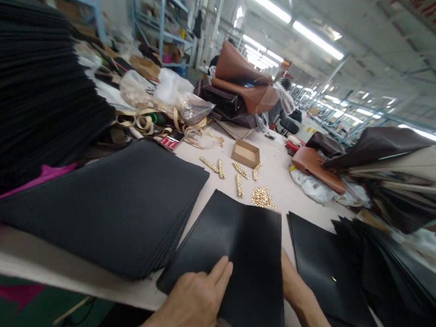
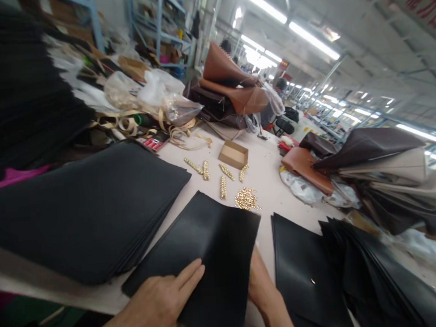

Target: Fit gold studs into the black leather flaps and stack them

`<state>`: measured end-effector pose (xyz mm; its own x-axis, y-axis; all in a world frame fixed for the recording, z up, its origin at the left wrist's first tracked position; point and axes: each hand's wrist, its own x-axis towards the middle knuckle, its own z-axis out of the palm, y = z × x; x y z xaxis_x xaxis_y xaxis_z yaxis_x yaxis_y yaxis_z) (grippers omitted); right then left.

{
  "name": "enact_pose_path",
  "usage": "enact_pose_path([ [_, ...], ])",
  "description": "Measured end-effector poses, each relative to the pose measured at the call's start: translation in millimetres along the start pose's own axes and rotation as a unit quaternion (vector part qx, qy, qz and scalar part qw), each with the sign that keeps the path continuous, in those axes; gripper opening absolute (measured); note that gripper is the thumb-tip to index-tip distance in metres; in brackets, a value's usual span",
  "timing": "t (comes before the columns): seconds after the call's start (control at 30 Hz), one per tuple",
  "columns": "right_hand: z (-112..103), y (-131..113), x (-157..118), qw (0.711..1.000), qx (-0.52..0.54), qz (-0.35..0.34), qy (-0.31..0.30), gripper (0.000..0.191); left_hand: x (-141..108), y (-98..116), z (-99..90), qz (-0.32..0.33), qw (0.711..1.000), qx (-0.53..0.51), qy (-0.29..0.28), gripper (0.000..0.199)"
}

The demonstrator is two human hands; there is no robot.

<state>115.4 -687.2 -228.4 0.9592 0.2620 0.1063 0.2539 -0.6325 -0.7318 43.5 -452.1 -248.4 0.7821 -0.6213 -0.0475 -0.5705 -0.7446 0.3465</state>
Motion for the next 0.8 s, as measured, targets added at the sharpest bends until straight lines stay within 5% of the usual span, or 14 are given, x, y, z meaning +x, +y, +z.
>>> enact_pose_path([
  [0.27, -72.5, 89.5, 75.3, 0.946, -0.301, 0.106, 0.046, 0.037, 0.6, -2.7, 14.7, -0.008, 0.999, -0.006, -0.048, 0.093],
  [0.5, -66.5, 102.8, 131.7, 0.903, -0.4, 0.153, -0.039, 0.021, -2.8, -8.8, 30.6, 0.011, 1.0, 0.011, 0.008, 0.071],
  [0.8, -51.4, 101.9, 150.0, 0.858, -0.471, 0.202, -0.035, 0.03, -3.6, -6.8, 12.7, 0.038, 0.999, -0.001, -0.005, 0.076],
])
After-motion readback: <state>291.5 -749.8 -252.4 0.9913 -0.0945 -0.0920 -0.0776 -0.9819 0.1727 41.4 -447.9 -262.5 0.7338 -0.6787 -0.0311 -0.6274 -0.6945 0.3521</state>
